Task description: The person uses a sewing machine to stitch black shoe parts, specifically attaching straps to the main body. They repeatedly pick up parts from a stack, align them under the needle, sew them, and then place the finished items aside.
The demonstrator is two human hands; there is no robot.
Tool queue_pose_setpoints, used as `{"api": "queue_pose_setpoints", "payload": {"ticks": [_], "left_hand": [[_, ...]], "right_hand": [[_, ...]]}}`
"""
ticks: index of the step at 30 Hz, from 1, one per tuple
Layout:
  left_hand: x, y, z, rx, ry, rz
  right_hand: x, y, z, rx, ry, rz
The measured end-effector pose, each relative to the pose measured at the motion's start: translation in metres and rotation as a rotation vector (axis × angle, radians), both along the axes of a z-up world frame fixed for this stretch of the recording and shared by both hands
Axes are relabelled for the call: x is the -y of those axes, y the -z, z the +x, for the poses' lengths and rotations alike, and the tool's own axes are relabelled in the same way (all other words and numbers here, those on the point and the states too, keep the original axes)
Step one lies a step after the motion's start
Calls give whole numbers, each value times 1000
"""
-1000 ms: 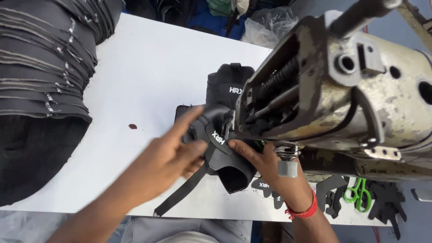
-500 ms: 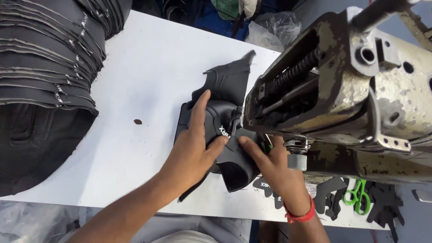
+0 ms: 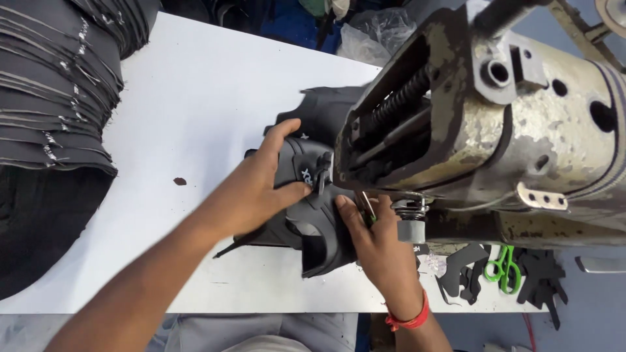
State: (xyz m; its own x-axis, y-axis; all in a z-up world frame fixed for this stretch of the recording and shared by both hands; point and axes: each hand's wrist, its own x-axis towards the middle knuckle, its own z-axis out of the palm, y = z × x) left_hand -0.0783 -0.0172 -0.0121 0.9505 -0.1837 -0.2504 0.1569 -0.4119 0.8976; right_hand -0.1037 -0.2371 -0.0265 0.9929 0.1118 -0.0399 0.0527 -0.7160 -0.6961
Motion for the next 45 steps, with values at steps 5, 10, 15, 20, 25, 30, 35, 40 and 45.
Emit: {"api": "queue_pose_setpoints", "payload": {"ticks": [5, 10, 15, 20, 25, 30, 35, 40, 45], "left_hand": [[-11, 34, 17, 95, 59, -132], [-14, 80, 19, 336, 95, -222], [15, 45, -10, -58, -267, -638], [39, 46, -33, 8, -535, -643], [62, 35, -54, 282, -647, -478], [64, 45, -61, 276, -608, -413], [59, 46, -57, 298, -578, -560], [59, 50, -58, 285, -592, -391], [61, 55, -58, 423, -554, -444]], "right_hand": [[-6, -2, 0, -136, 175, 23], [27, 34, 5, 277, -196, -105], [45, 38, 38, 877, -456, -889], [59, 73, 71, 745, -549, -677], [26, 4, 13, 223, -42, 209], [22, 13, -3, 142, -102, 84], [20, 18, -3, 373, -196, 12], [12, 12, -3, 371, -139, -27], [13, 10, -2, 467, -204, 2]]}}
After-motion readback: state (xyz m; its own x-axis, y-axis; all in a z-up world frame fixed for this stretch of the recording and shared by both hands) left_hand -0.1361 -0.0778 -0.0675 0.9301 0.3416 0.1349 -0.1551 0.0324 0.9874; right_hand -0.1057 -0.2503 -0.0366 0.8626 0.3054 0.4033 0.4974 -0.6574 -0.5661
